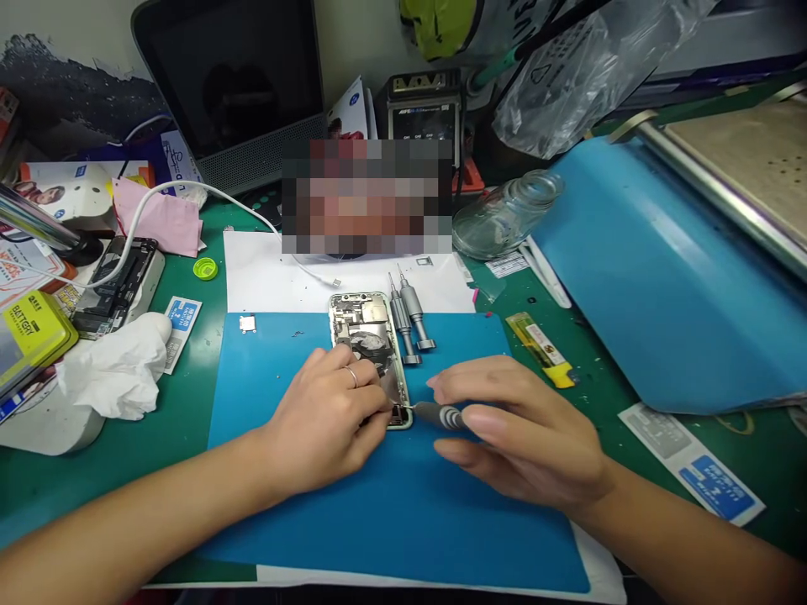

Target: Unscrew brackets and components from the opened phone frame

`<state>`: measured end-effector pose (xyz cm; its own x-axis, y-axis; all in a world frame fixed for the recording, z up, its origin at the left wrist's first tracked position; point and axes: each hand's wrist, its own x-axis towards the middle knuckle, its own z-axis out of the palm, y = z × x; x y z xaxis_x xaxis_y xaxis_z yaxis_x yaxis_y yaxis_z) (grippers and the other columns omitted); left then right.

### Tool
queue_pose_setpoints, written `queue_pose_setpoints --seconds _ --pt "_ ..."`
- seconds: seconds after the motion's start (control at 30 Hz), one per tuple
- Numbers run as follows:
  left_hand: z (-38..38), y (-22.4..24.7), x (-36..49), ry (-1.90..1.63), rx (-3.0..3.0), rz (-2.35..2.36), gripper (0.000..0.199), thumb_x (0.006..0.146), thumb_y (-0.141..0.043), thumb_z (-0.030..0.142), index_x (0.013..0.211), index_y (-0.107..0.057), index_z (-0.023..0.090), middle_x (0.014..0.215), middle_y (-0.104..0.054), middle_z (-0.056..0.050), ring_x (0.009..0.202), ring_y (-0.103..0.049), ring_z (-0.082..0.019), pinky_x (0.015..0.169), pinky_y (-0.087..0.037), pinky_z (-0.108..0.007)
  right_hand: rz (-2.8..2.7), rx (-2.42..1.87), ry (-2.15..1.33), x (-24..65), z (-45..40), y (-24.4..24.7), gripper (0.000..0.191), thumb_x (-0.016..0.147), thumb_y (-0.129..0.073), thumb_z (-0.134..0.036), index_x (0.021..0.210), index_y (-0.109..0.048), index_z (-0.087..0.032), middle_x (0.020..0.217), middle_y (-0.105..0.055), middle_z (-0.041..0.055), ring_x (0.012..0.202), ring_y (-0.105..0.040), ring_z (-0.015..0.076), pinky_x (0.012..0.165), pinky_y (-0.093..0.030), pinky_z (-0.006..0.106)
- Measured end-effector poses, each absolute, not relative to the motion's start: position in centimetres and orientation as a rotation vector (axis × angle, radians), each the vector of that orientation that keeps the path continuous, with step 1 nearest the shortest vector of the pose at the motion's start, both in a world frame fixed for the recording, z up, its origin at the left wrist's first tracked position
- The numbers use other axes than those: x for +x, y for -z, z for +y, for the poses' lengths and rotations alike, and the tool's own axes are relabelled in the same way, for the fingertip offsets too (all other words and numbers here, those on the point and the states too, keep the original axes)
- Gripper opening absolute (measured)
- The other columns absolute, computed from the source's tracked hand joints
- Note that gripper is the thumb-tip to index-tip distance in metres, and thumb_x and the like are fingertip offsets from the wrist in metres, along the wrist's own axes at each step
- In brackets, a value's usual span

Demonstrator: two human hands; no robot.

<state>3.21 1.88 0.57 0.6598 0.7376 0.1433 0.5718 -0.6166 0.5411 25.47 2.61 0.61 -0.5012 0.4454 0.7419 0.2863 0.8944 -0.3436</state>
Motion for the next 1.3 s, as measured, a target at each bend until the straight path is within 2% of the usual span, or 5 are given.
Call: queue_pose_setpoints --seconds 0.17,0.3,0.5,0.7,1.3 --pt "1.9 -0.5 3.2 -0.507 2.419 1.018 0.02 0.098 -0.055 0.022 0.086 -0.07 0.019 0.083 -0.064 -0.003 0.081 -0.047 -0.019 0.068 -0.029 -0.035 -2.185 -0.485 -0.291 25.8 2.4 -1.1 0.052 0.087 -0.051 -0.001 0.137 -0.052 -0.016 0.096 -0.074 0.0119 0.093 -0.073 0.0223 0.072 -0.067 0.039" --pt "1.9 -0.6 3.3 -0.487 2.417 1.022 0.022 0.099 -0.054 0.023 0.085 -0.07 0.019 0.081 -0.064 -0.003 0.081 -0.047 -0.019 0.068 -0.029 -0.035 -2.174 -0.512 -0.266 25.9 2.3 -1.0 0.04 0.085 -0.056 -0.002 0.119 -0.064 -0.022 0.09 -0.073 0.0071 0.08 -0.071 0.0195 0.067 -0.067 0.037" --pt "1.9 -0.7 3.3 -0.465 2.426 1.025 0.023 0.099 -0.053 0.024 0.084 -0.069 0.018 0.082 -0.064 -0.003 0.082 -0.048 -0.02 0.069 -0.03 -0.036 -2.091 -0.533 -0.285 26.0 2.5 -0.6 0.044 0.098 -0.05 -0.024 0.142 -0.052 -0.02 0.087 -0.071 0.0081 0.081 -0.072 0.0228 0.062 -0.064 0.038" --pt "1.9 -0.5 3.3 -0.482 2.442 1.018 0.021 0.098 -0.055 0.023 0.084 -0.07 0.018 0.083 -0.064 -0.003 0.082 -0.048 -0.02 0.069 -0.03 -0.036 -2.182 -0.533 -0.261 25.6 2.4 -1.0 0.053 0.095 -0.047 -0.009 0.146 -0.044 -0.023 0.089 -0.076 0.0069 0.08 -0.074 0.0204 0.064 -0.064 0.038" --pt "1.9 -0.3 3.4 -0.521 2.445 1.001 0.022 0.098 -0.056 0.023 0.084 -0.071 0.017 0.083 -0.063 -0.003 0.082 -0.048 -0.02 0.068 -0.029 -0.036 -2.064 -0.641 -0.227 25.7 2.3 0.0 0.06 0.091 -0.06 -0.015 0.148 -0.046 -0.03 0.08 -0.072 0.0032 0.067 -0.066 0.0203 0.056 -0.059 0.037"
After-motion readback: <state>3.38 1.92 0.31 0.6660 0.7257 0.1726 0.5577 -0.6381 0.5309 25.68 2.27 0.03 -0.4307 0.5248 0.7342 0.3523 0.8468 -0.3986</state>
